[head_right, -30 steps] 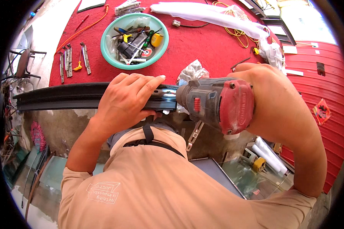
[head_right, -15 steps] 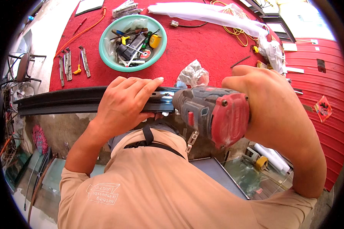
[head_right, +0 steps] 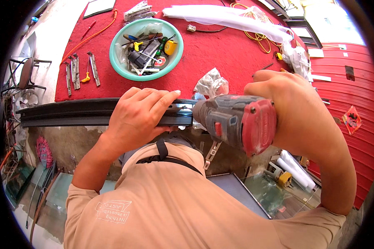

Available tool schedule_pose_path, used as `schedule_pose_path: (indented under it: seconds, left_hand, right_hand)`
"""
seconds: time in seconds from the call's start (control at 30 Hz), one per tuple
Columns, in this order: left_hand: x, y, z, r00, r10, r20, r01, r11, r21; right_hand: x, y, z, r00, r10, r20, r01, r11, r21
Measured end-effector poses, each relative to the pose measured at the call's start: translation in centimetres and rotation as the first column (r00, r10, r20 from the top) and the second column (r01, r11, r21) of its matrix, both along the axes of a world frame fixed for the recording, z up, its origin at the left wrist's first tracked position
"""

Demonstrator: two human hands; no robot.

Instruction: The person uses a drill to secure metal hinges and brackets to a black aluminum window frame, handling screws by hand and flipping the frame over to work on different sides.

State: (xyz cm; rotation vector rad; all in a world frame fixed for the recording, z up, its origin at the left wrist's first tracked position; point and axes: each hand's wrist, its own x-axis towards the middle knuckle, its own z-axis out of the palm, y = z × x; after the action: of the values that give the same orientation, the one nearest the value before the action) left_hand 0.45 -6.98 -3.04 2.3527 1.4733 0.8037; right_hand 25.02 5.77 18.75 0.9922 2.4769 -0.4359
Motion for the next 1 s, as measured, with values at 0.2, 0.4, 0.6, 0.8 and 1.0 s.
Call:
schedule_pose_path:
  seconds: [0.2, 0.4, 0.6, 0.8, 1.0]
  left_hand:
    - [0.0, -0.1, -0.2, 1.000, 0.004, 0.002, -0.004, 1.000, -0.002]
    - [0.0, 0.0, -0.1, 1.000, -0.005, 0.006, 0.005, 1.000, -0.012]
    - [0.0, -0.1, 0.1, 1.000, 0.002, 0.006, -0.002, 1.000, -0.015]
    - [0.1, 0.0, 0.1, 1.000, 0.003, 0.011, -0.003, 1.000, -0.002]
    - [0.0, -0.1, 0.1, 1.000, 0.005, 0.016, -0.005, 1.000, -0.003]
  right_hand:
    - [-0.2, 0.1, -0.6, 0.997, 0.011, -0.081, -0.009, 1.000, 0.025]
    - [0.2, 0.2, -1.1, 0.995, -0.011, -0.103, 0.009, 1.000, -0.021]
    - [0.1, 0.2, -1.0, 0.994, -0.022, -0.107, 0.016, 0.998, -0.053]
    - [0.7, 0.4, -1.5, 0.991, 0.007, -0.132, -0.016, 0.998, -0.066]
    - [-0.1, 0.6, -1.0, 0.996, 0.019, -0.083, -0.024, 0.998, -0.062]
